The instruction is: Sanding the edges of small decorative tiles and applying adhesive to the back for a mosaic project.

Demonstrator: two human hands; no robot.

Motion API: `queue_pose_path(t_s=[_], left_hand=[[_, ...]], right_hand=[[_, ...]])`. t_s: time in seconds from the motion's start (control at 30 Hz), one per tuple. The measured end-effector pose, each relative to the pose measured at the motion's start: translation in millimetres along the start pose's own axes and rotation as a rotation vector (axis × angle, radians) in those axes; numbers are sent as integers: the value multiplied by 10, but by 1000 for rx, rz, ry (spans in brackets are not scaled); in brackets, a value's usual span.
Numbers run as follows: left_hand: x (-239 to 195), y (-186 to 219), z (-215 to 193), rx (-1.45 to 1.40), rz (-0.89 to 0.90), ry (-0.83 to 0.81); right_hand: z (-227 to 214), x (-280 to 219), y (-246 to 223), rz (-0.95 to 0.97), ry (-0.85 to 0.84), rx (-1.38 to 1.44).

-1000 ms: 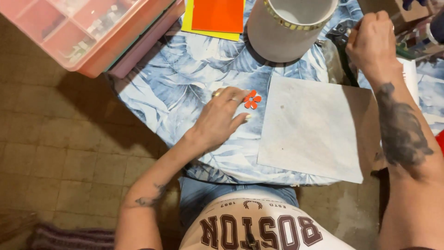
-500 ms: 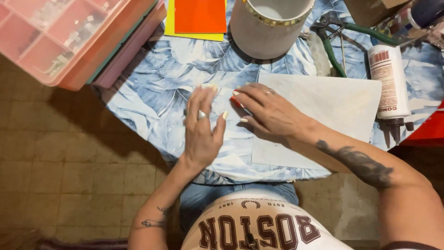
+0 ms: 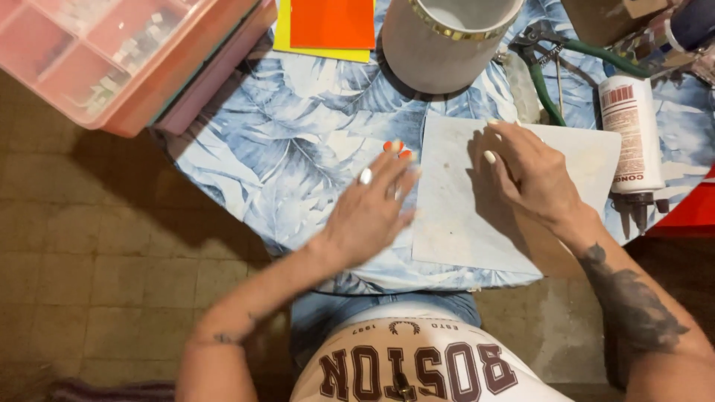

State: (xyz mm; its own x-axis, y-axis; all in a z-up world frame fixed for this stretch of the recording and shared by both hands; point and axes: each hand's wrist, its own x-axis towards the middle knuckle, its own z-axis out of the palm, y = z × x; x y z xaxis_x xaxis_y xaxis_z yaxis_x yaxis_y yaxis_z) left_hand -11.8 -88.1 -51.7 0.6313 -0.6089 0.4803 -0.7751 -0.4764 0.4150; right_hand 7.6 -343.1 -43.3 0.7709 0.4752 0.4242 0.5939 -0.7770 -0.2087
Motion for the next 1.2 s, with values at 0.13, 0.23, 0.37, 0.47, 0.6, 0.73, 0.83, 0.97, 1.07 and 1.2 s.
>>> queue_pose_path(t_s=[0.13, 0.23, 0.37, 0.47, 0.6, 0.73, 0.83, 0.97, 1.07, 1.2], left_hand=[[250, -218, 84, 87, 80, -216], [250, -334, 173, 187, 158, -338], [227, -405, 158, 245, 188, -399], [225, -447, 134, 231, 185, -450], [205, -483, 66, 235, 183, -455], [178, -516, 3, 257, 180, -445], [148, -538, -45, 263, 169, -454], [92, -595, -113, 296, 133, -468], [59, -661, -199, 321, 17, -587], [107, -679, -461, 297, -198, -698]], right_hand=[[-104, -105, -180, 146, 38, 67], [-291, -260, -234, 193, 48, 21], [-476, -635, -70, 267, 143, -300], [-603, -906, -79, 433, 162, -435], [-592, -1065, -149, 573, 104, -358], [-530, -1004, -287, 764, 10, -145], [-500, -1037, -307, 804, 90, -23], [-594, -812, -493, 1121, 203, 316], [-548, -870, -455, 1027, 218, 317], [-449, -865, -492, 1069, 191, 386]])
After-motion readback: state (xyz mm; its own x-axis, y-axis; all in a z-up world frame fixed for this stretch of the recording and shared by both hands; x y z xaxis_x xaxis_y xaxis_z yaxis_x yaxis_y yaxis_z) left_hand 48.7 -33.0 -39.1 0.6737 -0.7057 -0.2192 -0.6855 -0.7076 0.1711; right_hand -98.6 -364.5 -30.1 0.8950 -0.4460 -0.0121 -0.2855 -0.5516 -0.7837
